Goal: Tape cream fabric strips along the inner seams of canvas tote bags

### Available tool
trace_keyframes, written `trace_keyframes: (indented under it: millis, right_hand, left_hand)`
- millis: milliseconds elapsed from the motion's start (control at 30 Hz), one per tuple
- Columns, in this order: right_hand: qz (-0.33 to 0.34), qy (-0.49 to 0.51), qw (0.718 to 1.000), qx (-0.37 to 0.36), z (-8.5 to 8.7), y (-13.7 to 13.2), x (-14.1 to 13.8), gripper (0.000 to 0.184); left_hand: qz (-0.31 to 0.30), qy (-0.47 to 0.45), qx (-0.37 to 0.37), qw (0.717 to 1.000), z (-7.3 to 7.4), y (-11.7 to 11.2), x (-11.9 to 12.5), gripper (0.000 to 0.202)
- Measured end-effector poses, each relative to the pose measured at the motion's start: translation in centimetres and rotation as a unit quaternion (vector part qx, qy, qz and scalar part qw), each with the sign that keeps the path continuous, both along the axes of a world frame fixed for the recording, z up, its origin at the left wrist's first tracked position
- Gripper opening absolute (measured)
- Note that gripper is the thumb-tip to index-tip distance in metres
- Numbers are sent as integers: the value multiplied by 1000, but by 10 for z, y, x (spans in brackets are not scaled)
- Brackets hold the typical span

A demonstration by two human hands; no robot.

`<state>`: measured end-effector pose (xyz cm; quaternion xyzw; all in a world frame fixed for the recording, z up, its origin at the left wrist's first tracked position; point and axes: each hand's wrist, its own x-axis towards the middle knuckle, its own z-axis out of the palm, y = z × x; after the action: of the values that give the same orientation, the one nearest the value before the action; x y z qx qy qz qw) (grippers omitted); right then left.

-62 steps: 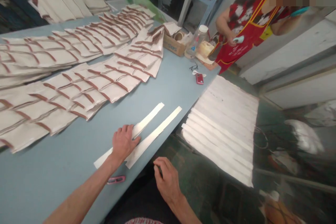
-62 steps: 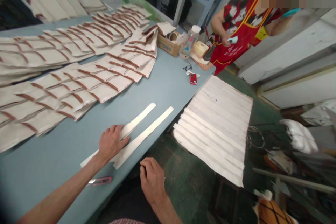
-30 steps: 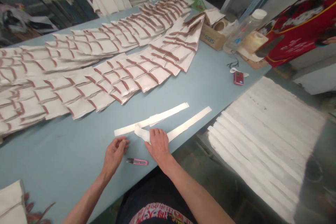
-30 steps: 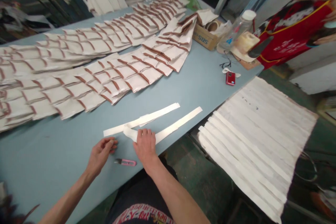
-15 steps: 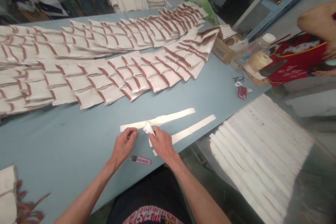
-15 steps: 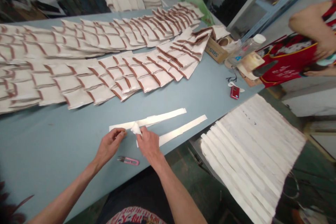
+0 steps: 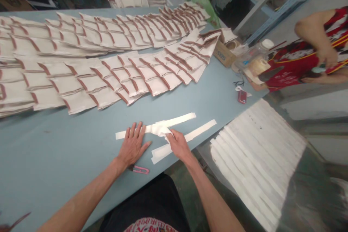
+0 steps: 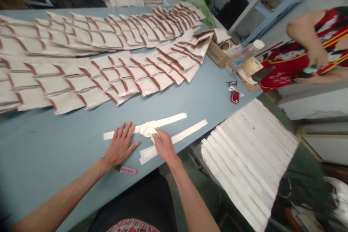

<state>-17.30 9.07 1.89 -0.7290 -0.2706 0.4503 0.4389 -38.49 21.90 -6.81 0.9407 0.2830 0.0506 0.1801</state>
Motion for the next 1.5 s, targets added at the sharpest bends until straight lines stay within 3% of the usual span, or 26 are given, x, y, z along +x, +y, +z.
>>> trace_keyframes:
  millis: [200, 467, 667, 767, 900, 1033, 1100, 1167, 1300, 1400, 1500]
  right_hand:
    - [-70, 128, 989, 22, 19, 1, 66, 45]
    - [-151, 176, 970, 71, 41, -17, 151, 47]
    - [-188, 119, 968, 111, 91, -49, 209, 59]
    - [-172, 83, 974, 119, 123, -59, 213, 58]
    - [-128, 53, 982, 127, 160, -64, 189, 58]
    - [-78, 29, 989, 126, 197, -63, 148, 64]
    - [-49, 20, 992, 119, 215, -59, 125, 65]
    - [-9, 20, 994, 111, 230, -51, 99, 65]
    - [97, 44, 989, 100, 255, -29, 45, 67]
    - [159, 63, 980, 103, 268, -11, 0, 66]
    - [157, 69, 976, 133, 277, 2, -47, 63]
  left_hand:
    - [-8, 27, 48, 998, 0, -3, 2, 82]
    - [0, 47, 72, 996, -1, -3, 3, 84]
    - [-1, 25, 86, 996, 3, 1, 5, 96]
    - [-4, -11, 92, 996, 5, 4, 6, 98]
    - [-4, -19, 88, 996, 5, 5, 5, 81]
    - [57, -70, -32, 995, 17, 0, 9, 87]
    - [98, -106, -86, 986, 33, -3, 11, 91]
    - [127, -131, -124, 975, 59, -3, 14, 88]
    - [160, -211, -231, 936, 139, 4, 9, 76]
    - [197, -275, -298, 893, 197, -4, -19, 65]
    - [272, -334, -325, 842, 224, -43, -63, 75]
